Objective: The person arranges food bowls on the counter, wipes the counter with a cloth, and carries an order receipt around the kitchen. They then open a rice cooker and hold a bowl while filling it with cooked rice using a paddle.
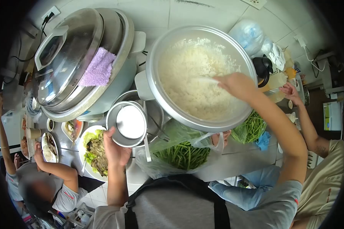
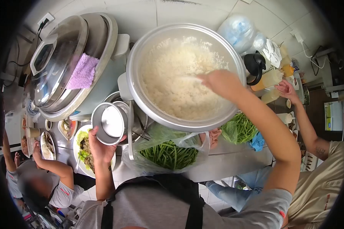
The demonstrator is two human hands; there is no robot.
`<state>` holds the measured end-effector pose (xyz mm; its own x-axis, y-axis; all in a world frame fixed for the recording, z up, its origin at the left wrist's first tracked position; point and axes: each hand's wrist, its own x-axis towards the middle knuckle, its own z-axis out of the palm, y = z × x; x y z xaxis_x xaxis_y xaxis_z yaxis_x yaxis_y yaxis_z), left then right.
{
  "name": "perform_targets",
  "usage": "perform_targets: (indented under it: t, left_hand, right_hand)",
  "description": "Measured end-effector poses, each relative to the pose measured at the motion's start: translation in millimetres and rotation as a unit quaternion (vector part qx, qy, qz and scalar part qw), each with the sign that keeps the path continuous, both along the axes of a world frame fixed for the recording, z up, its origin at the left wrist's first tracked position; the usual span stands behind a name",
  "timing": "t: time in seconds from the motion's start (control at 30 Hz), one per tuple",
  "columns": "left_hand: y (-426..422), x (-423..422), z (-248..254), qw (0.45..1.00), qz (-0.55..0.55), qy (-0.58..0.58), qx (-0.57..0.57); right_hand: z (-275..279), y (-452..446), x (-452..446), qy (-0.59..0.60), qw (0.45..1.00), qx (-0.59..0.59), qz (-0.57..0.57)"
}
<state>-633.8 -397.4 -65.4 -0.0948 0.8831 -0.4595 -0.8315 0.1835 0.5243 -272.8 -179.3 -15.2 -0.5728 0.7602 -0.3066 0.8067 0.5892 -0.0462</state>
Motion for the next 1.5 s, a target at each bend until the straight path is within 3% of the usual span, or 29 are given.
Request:
perform_targets:
  t: [0.13,0.23,0.43,0.53,0.7,0.93,1.03,1.13,1.23,1.33,1.43,1.5]
  left_hand:
    - [-4.8,11.8,9.7,1.0,0.006,0.011,-0.003]
    - [-11.0,20.1,3.6,0.999,0.01,0.002,-0.035]
    - [-16.3,35.3,9.2,0.996,-0.012,-0.059,-0.071]
    - [-15.0,36.6,4.6,0.993,-0.029,-0.09,-0.065]
    - [-14.6,31.4,9.8,0.998,-0.033,-0.045,-0.007]
    - [-4.5,28.0,6.1,0.993,-0.007,-0.109,0.04]
    - [0.5,32.3,3.9,0.994,-0.062,-0.071,0.054]
    - [3.3,32.0,0.8,0.987,-0.124,-0.066,0.078]
    - [3.7,31.7,-0.9,0.985,-0.144,-0.068,0.066]
    - [2.8,33.5,-1.5,0.986,-0.141,-0.068,0.063]
    - [2.7,37.0,-0.3,0.988,-0.129,-0.06,0.063]
    - [0.9,36.7,-0.2,0.987,-0.13,-0.07,0.062]
  right_hand:
    - [43.2,-40.5,-15.6,0.022,0.998,-0.031,0.059]
    - [43.8,-21.3,-2.8,0.123,0.99,0.065,0.011]
    - [19.0,5.6,13.2,0.061,0.989,0.135,0.0]
    - [4.3,26.0,17.8,0.085,0.984,0.155,-0.015]
    - [-4.5,17.9,22.7,0.054,0.997,0.054,0.016]
    - [6.4,-29.2,-3.4,0.074,0.996,-0.032,-0.025]
    - [-2.4,-29.1,-5.6,0.081,0.994,-0.076,0.021]
    - [6.0,-32.9,-15.8,0.081,0.988,-0.126,-0.022]
    - [0.4,-28.6,-13.9,0.135,0.974,-0.177,-0.04]
    - [-6.2,-9.7,-14.2,0.126,0.905,-0.379,-0.144]
    - [-5.7,-2.8,-19.6,0.085,0.866,-0.446,-0.208]
    - [-7.4,-6.7,-21.6,0.114,0.873,-0.434,-0.193]
